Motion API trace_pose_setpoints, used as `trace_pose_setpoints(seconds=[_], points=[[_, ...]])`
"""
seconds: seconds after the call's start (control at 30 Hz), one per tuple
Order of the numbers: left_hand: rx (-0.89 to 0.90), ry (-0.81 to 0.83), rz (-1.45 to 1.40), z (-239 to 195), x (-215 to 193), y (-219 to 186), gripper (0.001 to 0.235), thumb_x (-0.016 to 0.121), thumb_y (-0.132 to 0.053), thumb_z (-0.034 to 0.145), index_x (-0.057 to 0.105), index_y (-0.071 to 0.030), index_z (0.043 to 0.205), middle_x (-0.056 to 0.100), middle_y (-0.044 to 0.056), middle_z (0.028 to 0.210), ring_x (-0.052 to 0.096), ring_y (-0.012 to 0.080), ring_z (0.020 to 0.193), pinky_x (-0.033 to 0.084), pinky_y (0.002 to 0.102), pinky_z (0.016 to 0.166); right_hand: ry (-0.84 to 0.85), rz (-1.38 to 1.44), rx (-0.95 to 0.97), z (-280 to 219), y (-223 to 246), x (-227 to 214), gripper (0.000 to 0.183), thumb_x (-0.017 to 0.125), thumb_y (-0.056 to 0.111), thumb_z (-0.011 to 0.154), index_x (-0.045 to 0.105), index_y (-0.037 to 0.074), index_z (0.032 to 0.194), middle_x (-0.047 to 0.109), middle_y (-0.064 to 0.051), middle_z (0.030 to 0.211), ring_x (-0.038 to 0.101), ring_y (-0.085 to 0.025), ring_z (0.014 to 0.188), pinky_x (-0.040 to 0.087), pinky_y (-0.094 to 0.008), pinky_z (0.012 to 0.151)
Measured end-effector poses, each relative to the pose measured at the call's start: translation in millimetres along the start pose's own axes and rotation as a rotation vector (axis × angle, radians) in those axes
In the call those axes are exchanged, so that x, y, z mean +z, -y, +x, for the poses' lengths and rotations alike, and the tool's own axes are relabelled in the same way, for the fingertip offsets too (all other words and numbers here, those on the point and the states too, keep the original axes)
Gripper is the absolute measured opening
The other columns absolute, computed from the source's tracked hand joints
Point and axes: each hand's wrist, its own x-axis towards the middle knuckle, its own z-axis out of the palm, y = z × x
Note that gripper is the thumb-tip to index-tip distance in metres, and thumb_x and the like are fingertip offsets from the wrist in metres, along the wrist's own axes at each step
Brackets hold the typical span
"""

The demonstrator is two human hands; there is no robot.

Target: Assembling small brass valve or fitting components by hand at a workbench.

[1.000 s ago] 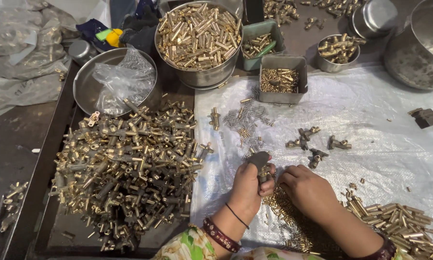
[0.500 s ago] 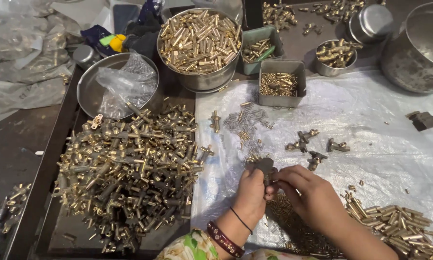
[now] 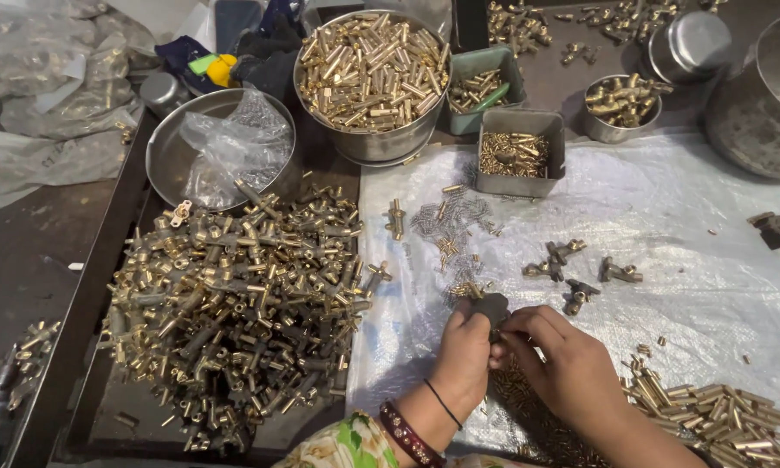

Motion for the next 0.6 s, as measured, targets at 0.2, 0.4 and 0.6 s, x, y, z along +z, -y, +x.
trace_pose_setpoints(seconds=[0.2,0.4,0.6], points=[[-0.054,0.023,0.052,-6,-5,-6,0.012,0.06,-0.021,0.097,0.061,-0.012,0.106,0.057,-0.003,0.073,0.045,0.0062,0.049,0.034,0.021,0.042,0.141,0.126,0.218,0,-8,3,0.019,0.079,0.011,0.076,0.072,0.009,0.094,0.074,-0.004,0.094,0.076,-0.023,0.082,0.06,-0.034,0.069],[0.298,0.038,0.38,-33,-34,-84,0.02,0.057,-0.011,0.095,0.068,-0.006,0.111,0.067,0.003,0.081,0.057,0.0097,0.058,0.042,0.023,0.048,0.282,0.331,0.292,-18,-51,16,0.019,0.079,0.017,0.082,0.075,0.008,0.098,0.075,-0.003,0.097,0.075,-0.016,0.091,0.064,-0.033,0.08],[1.316,-0.867,1.347,-103,-84,-241,0.042,0.068,-0.009,0.086,0.061,0.002,0.125,0.06,0.018,0.126,0.056,0.0334,0.12,0.045,0.046,0.106,0.288,0.266,0.672,-27,-83,11,0.025,0.079,0.02,0.089,0.078,0.008,0.11,0.078,-0.008,0.107,0.079,-0.017,0.105,0.06,-0.037,0.098]])
